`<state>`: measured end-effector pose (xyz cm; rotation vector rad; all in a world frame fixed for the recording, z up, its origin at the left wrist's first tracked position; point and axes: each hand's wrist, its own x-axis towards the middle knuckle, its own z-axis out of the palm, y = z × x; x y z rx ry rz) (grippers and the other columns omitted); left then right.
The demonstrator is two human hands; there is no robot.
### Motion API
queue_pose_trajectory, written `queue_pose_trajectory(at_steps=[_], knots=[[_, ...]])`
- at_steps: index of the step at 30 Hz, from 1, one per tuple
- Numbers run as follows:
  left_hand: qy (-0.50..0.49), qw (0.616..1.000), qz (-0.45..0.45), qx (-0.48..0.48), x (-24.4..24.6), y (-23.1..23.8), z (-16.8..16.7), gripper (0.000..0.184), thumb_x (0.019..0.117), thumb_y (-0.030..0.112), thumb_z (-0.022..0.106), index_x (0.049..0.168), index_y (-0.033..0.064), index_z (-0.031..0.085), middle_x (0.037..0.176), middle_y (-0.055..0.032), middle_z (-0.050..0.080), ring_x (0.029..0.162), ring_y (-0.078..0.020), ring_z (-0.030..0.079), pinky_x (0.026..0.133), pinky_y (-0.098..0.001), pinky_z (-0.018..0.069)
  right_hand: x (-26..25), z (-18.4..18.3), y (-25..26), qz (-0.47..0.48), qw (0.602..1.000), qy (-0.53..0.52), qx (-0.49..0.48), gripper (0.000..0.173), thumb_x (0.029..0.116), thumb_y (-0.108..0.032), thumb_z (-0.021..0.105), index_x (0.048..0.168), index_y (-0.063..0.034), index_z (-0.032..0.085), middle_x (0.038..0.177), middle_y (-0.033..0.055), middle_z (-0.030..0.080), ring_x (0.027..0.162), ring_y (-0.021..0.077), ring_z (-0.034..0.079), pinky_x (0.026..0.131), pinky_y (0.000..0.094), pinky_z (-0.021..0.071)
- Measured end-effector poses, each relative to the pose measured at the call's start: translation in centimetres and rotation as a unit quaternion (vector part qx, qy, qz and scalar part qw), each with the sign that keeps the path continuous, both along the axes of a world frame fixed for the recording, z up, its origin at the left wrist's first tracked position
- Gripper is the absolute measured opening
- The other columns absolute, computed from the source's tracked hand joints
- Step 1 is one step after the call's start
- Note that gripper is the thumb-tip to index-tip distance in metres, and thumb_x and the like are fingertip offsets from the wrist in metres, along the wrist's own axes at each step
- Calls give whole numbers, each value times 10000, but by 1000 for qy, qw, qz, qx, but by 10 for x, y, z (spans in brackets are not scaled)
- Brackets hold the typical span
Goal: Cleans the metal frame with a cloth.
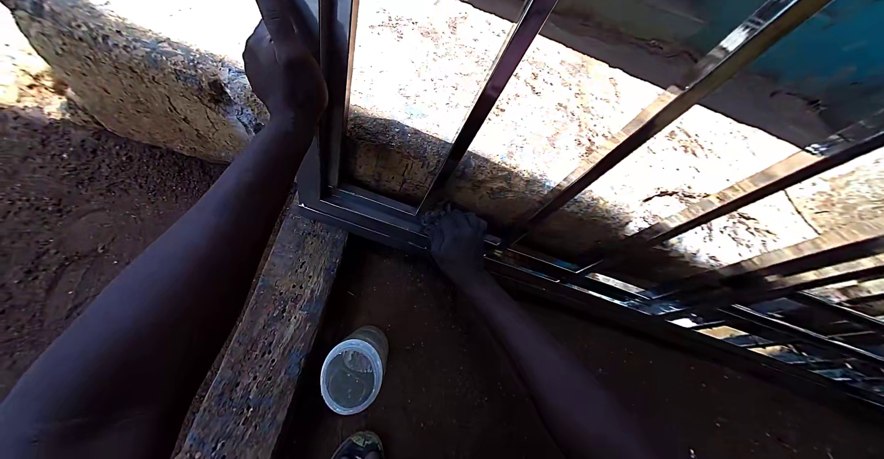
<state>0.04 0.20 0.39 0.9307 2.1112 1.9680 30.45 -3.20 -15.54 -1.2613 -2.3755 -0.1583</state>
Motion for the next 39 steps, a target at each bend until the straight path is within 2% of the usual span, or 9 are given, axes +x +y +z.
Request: queue_pose_trajectory(at_steps=[6,10,17,20,23,28,33,36,39], knots=[[21,1000,1,-3,-4,2,-2,709,1082,506,114,728,120,592,726,-15,638,804,-185,673,734,-480,510,-25,56,34,-59,923,-119,-362,362,920,-447,714,1051,-112,756,1055,132,738,1040,333,692,868,581,532],[2,1000,-23,20,-8,4,-3,731,1082,534,129,701,126,602,708,-14,658,765,-183,687,706,-489,526,-19,71,18,-35,928,-215,-303,240,964,-268,634,1022,-49,715,1094,166,705,1043,377,681,826,578,540],[15,999,-39,28,-8,3,-3,692,1092,494,155,679,134,577,681,0,636,736,-155,677,688,-455,525,29,65,8,-54,944,-222,-240,291,925,-91,660,1212,-71,706,1167,153,713,1051,389,687,846,571,559],[34,999,-26,11,-8,2,-3,650,1079,477,160,682,154,561,683,17,606,763,-155,652,706,-464,491,-9,35,-11,-99,980,-59,-161,296,913,-72,644,1192,17,682,1112,235,694,1096,436,641,974,599,474],[37,999,-25,31,-8,7,-4,588,1064,442,200,716,169,586,690,47,603,754,-113,646,714,-429,498,-55,-5,-26,-136,987,83,-14,357,944,-245,524,1049,53,691,1099,244,684,1151,429,611,1079,613,374],[27,995,-42,85,-16,9,-12,504,1057,360,259,773,136,610,723,29,626,779,-95,661,747,-382,534,46,-30,-20,58,995,4,87,287,978,-167,534,1055,17,740,1368,199,646,1311,395,584,1133,539,430],[38,999,-13,19,-13,8,-11,559,1057,414,209,890,109,647,837,1,660,898,-122,665,821,-413,521,43,-15,-53,-49,993,-107,2,381,880,-59,610,1222,99,666,1515,366,429,1450,481,404,1197,567,337],[35,999,-2,10,-15,9,-9,558,1045,410,220,912,94,660,868,-15,671,929,-132,667,847,-422,516,-27,4,-36,-122,982,-117,-83,557,785,-186,750,1275,58,646,1382,370,535,1323,505,507,1126,625,360],[25,999,-20,42,-16,7,-12,565,1062,413,210,841,114,636,804,2,661,854,-124,675,792,-414,537,-36,25,-31,-118,952,-192,-208,747,798,-217,796,1440,29,505,1488,326,440,1405,473,408,1159,626,291]])
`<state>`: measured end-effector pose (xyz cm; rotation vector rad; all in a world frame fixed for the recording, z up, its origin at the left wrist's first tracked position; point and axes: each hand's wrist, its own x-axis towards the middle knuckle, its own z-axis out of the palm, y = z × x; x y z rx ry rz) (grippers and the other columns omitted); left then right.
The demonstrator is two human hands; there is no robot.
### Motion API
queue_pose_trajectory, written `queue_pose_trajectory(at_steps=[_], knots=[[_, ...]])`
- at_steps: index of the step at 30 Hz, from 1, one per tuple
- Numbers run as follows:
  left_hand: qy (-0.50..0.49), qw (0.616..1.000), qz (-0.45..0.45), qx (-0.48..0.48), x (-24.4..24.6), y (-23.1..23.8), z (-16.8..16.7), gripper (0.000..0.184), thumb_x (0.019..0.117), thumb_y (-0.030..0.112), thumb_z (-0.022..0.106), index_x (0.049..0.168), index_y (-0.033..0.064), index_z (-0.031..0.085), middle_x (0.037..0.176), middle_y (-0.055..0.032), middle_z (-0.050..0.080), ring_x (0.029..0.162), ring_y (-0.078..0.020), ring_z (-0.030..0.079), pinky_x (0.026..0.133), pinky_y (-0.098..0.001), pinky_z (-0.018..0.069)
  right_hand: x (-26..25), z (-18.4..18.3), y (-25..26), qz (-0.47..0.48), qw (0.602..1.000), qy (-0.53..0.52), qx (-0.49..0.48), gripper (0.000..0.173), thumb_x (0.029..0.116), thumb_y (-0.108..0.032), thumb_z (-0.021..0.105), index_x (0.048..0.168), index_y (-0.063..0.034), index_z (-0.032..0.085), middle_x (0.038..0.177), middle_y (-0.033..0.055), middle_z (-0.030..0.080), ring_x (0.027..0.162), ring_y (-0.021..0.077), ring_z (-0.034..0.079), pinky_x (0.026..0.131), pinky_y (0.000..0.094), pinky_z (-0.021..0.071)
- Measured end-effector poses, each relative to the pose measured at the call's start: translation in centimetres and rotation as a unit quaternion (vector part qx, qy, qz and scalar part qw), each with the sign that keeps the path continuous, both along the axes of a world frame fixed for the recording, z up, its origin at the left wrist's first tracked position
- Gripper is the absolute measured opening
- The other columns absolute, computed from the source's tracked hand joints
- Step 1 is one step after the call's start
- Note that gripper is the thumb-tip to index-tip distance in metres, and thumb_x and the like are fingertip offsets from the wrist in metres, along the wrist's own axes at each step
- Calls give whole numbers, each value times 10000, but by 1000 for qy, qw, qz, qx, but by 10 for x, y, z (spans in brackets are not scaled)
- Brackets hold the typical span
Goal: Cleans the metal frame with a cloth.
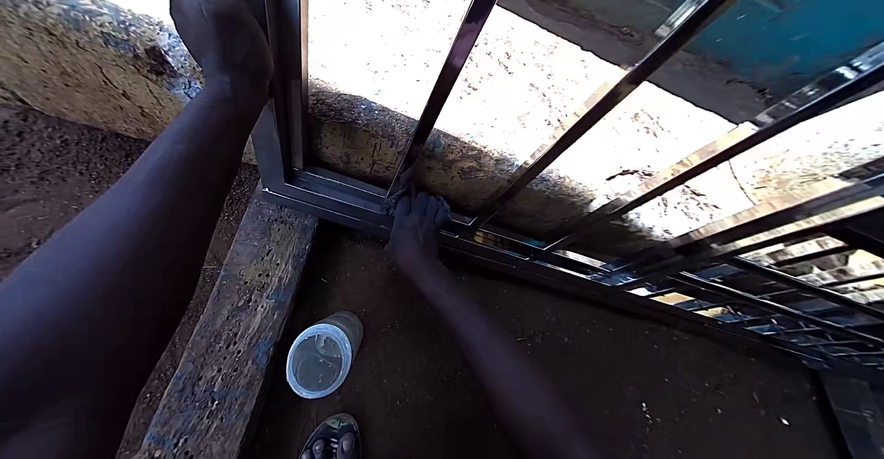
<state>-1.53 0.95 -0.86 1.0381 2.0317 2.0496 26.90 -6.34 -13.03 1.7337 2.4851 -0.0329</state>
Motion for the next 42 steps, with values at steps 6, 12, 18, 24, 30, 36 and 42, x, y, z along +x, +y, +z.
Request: queue_pose_trajectory(at_steps=[6,12,18,24,30,36,42], knots=[[-14,1000,15,-14,3,0,4,654,1082,483,144,840,128,637,805,3,668,876,-139,682,793,-436,534,97,-21,-13,110,978,20,174,449,833,-25,726,1277,24,679,1514,268,497,1429,392,467,1123,535,404],[-19,999,13,21,2,1,1,592,1087,442,185,836,130,621,788,16,650,832,-107,673,771,-391,541,-2,-47,-11,59,951,177,245,345,874,-47,632,1206,-6,716,1436,220,592,1410,354,497,1146,584,345],[-40,999,3,30,5,0,6,636,1102,465,164,768,128,588,717,6,628,766,-126,672,722,-402,546,177,-77,0,185,913,138,337,177,849,-24,650,1013,-38,717,1428,150,589,1249,369,592,998,534,500],[4,998,50,-43,10,0,9,600,1081,439,169,845,126,623,790,19,635,842,-117,655,785,-412,517,92,-53,-25,20,954,124,274,235,843,-133,716,1021,19,737,1312,299,613,1211,455,602,1008,606,455],[-16,997,46,-64,10,-6,13,766,1077,549,85,816,80,633,788,-37,660,863,-179,681,790,-463,525,-80,-50,-25,155,944,201,209,281,861,-150,628,1111,-68,728,1308,191,635,1208,365,597,975,571,432],[-13,999,23,-36,7,-5,13,764,1083,522,85,775,75,622,750,-40,658,818,-181,689,769,-467,542,99,-71,9,285,902,149,289,511,993,-596,471,1066,-158,724,1404,106,609,1291,310,565,1027,529,438],[-9,995,34,-90,13,-7,16,769,1074,519,52,768,89,611,756,-59,652,841,-229,679,760,-509,514,159,-82,17,212,881,168,388,335,1002,-343,491,1063,-100,713,1280,181,645,1226,379,578,1044,571,412]])
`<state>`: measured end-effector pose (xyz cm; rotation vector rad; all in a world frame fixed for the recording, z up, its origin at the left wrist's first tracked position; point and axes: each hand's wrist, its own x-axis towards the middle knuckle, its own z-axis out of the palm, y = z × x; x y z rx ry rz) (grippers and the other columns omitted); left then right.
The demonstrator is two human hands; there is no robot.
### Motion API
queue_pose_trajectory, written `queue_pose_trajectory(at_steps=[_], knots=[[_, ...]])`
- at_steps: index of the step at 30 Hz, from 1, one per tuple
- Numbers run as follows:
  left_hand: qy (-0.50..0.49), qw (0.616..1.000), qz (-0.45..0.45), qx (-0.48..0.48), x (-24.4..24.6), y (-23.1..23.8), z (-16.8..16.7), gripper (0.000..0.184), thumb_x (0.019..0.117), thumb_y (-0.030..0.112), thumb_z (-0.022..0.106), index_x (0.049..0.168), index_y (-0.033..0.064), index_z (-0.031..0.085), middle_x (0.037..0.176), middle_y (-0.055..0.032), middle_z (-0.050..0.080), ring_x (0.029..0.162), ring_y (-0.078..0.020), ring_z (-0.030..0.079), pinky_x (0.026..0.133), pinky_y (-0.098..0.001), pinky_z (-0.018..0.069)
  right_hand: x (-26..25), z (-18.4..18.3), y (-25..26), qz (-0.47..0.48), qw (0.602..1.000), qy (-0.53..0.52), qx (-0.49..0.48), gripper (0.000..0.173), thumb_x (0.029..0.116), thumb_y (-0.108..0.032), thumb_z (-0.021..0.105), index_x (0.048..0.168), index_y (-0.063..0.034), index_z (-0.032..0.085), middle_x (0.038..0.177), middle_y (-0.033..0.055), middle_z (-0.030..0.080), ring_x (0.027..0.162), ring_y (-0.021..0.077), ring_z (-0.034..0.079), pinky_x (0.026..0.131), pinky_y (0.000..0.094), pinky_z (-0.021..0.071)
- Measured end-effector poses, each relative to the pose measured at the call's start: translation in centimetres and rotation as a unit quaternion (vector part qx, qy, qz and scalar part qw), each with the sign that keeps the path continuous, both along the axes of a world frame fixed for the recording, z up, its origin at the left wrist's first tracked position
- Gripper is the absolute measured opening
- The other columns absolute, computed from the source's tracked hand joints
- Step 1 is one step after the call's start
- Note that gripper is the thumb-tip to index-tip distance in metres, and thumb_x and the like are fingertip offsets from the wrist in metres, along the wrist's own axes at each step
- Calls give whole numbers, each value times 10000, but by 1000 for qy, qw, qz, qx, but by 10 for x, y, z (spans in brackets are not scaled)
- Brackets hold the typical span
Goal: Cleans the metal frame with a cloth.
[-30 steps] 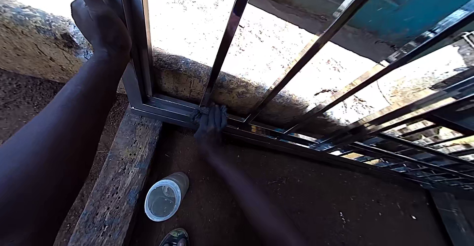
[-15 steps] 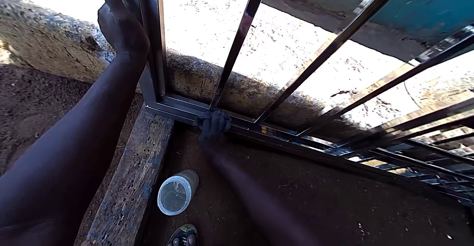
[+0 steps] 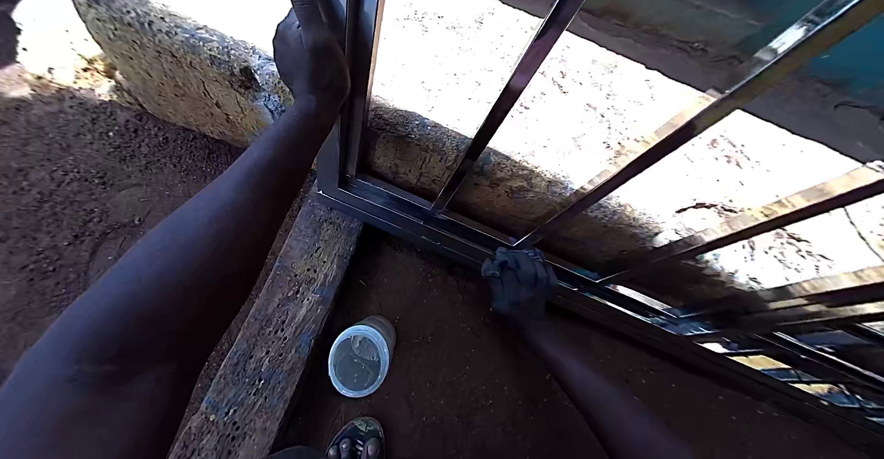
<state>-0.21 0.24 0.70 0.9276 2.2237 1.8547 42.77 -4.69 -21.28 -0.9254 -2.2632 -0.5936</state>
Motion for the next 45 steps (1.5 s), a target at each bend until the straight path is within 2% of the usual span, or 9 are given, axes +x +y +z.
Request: queue_pose_trajectory(at_steps=[5,8,13,17,21,26,37,41,45], knots=[[-12,1000,1,5,2,-1,-1,763,1067,527,49,751,101,598,743,-51,641,828,-232,673,743,-520,506,-219,11,-8,54,996,69,-28,181,904,-143,575,875,-72,739,960,147,704,890,342,653,760,495,484],[-10,1000,-5,26,-3,-3,-2,787,1064,562,67,737,110,622,730,-44,660,803,-220,686,725,-519,522,-301,26,-19,82,991,32,-103,108,820,-83,692,912,-55,743,998,138,698,911,328,661,765,487,516],[-13,999,-28,42,-2,-3,-2,787,1067,556,67,707,93,591,705,-65,642,772,-240,678,707,-529,519,-215,26,-9,152,981,13,-118,169,863,-62,672,968,-118,792,1228,88,722,1039,312,694,844,477,568],[-17,999,-22,20,6,-9,5,748,1081,522,84,708,94,571,705,-63,612,785,-243,657,720,-522,499,-126,26,0,113,992,37,-38,228,940,-174,564,904,-39,744,905,138,719,807,326,674,713,465,537],[-29,999,-30,21,10,-12,6,747,1079,527,93,728,106,600,707,-54,617,786,-234,653,718,-524,491,-201,68,-26,87,988,20,-126,196,948,-78,592,988,52,733,851,201,726,811,380,707,734,488,566],[-4,998,-34,44,2,-5,0,764,1070,557,83,675,125,574,658,-33,608,723,-215,653,676,-513,500,-320,28,-17,119,982,100,-107,96,881,-73,663,922,-61,749,906,125,687,878,322,666,745,456,558],[8,999,-22,39,1,-2,-2,695,1080,470,113,719,128,599,717,-19,637,800,-190,670,732,-493,507,12,25,22,179,973,-147,24,112,962,-180,567,915,-178,668,1332,111,626,1148,316,591,959,486,425],[16,999,-26,37,1,-6,-1,645,1081,432,148,743,141,613,728,3,634,812,-163,664,743,-465,505,-45,6,13,166,967,-191,9,270,1036,-368,494,1139,-224,698,1539,22,519,1277,322,539,975,520,392],[20,998,-31,53,-6,-1,-6,622,1073,419,174,758,133,628,743,1,651,819,-158,675,747,-465,523,-167,2,-8,139,971,-181,-76,275,1049,-279,504,1236,-261,705,1616,-115,423,1473,260,413,1117,573,331]])
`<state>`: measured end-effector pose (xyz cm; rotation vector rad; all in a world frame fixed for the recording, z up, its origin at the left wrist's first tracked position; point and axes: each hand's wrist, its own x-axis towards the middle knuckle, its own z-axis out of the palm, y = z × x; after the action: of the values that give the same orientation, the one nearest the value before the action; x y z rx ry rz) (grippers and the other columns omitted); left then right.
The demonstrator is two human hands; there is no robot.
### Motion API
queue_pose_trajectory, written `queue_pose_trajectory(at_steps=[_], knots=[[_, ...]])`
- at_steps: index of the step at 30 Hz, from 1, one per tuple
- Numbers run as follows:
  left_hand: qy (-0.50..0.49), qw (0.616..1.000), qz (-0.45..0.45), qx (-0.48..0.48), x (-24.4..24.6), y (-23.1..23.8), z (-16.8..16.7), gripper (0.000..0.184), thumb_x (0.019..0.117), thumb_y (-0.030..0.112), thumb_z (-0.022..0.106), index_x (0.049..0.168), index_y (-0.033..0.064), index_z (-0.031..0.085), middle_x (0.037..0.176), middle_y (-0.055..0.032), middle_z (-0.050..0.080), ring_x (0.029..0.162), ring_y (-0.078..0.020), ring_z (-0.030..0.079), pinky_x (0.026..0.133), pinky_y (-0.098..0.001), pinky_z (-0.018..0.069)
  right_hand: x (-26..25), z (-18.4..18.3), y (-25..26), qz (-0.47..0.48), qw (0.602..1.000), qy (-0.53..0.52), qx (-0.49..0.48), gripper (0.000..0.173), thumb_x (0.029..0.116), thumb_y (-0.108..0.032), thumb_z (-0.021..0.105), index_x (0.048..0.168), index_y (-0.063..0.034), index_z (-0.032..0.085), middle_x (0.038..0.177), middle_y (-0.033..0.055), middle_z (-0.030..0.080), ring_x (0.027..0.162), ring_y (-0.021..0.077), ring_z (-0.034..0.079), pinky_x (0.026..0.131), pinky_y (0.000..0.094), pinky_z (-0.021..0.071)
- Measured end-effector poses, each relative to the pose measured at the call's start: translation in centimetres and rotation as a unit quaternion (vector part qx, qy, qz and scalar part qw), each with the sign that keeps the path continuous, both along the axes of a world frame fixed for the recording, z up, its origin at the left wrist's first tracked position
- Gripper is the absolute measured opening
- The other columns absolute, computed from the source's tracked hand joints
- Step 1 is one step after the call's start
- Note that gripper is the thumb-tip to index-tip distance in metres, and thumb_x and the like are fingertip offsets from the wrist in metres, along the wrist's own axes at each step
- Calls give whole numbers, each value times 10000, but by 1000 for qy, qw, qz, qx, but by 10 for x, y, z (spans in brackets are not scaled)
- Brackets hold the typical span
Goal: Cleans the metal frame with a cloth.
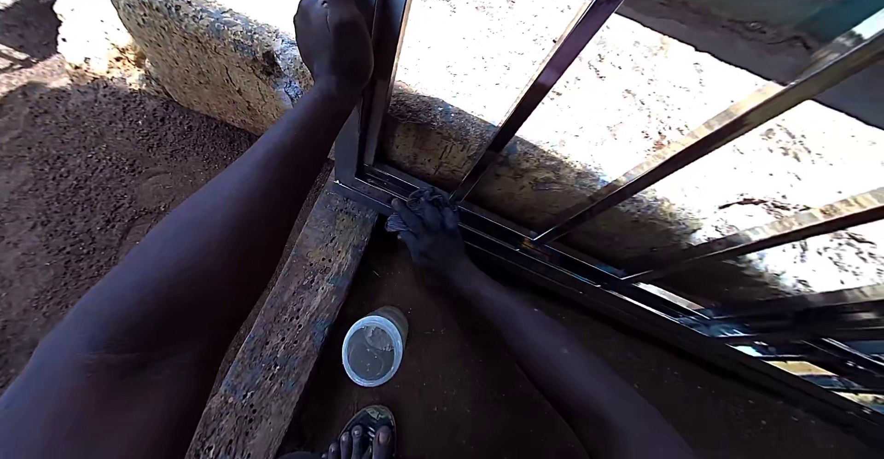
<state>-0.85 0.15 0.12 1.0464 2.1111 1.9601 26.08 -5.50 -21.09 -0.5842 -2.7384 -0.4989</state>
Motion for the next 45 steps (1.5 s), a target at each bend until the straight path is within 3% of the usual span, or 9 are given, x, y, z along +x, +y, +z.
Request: queue_pose_trajectory(at_steps=[12,16,21,25,30,35,38,40,45], knots=[[13,999,19,-46,2,3,1,432,1006,247,278,766,100,605,757,-13,620,840,-142,639,801,-414,493,241,12,24,36,995,-82,33,313,994,-169,524,1228,-218,726,1516,-75,556,1388,245,524,1167,609,281],[27,998,29,-52,0,3,-2,294,922,216,391,798,97,629,802,-29,637,875,-160,638,819,-428,485,110,-1,12,35,998,-27,40,309,988,-207,527,1201,-260,744,1582,-91,479,1494,243,385,1211,591,158],[46,999,6,25,-10,9,-6,459,1024,306,277,797,110,624,741,12,631,801,-99,660,760,-377,528,-60,-1,-3,37,995,-52,-75,515,970,-74,559,1475,-174,573,1656,-37,368,1559,209,269,1259,545,165],[62,998,-4,29,-11,12,-8,430,1010,290,298,848,87,641,796,-11,650,855,-107,662,799,-382,521,72,8,12,48,990,-115,-60,537,980,-38,525,1498,-177,542,1670,-60,338,1553,189,279,1248,508,212],[50,998,23,-11,-7,7,-7,351,951,240,365,865,60,654,835,-37,655,893,-127,651,835,-388,504,261,6,15,-5,996,-92,2,356,939,-91,568,1215,-230,745,1530,-82,542,1437,230,479,1163,601,303],[1,998,49,-44,-2,9,2,574,1069,366,203,877,116,683,878,-12,696,936,-133,677,835,-433,513,276,31,10,-7,987,127,-102,239,951,-88,511,982,-98,748,1319,65,702,1316,300,587,1080,546,435],[21,991,103,-88,27,-24,11,594,1063,520,275,1359,98,571,1310,-113,597,1286,-277,517,1063,-539,361,210,88,-23,-112,873,372,-295,176,963,-145,625,1089,-39,685,1047,66,738,898,117,718,785,317,624],[63,997,13,-33,84,-76,-2,596,1043,473,432,1443,33,474,1299,-170,573,1224,-323,526,1025,-543,404,158,133,-43,-166,740,510,-406,61,859,-100,651,876,-42,664,718,34,687,577,112,668,529,305,593],[-173,844,-470,-194,209,-181,-60,729,1014,518,535,1578,90,359,1536,-204,421,1388,-334,455,1127,-537,412,77,147,-90,-83,543,579,-602,485,1099,-319,225,1351,-33,523,1200,75,672,1092,150,662,953,367,565]])
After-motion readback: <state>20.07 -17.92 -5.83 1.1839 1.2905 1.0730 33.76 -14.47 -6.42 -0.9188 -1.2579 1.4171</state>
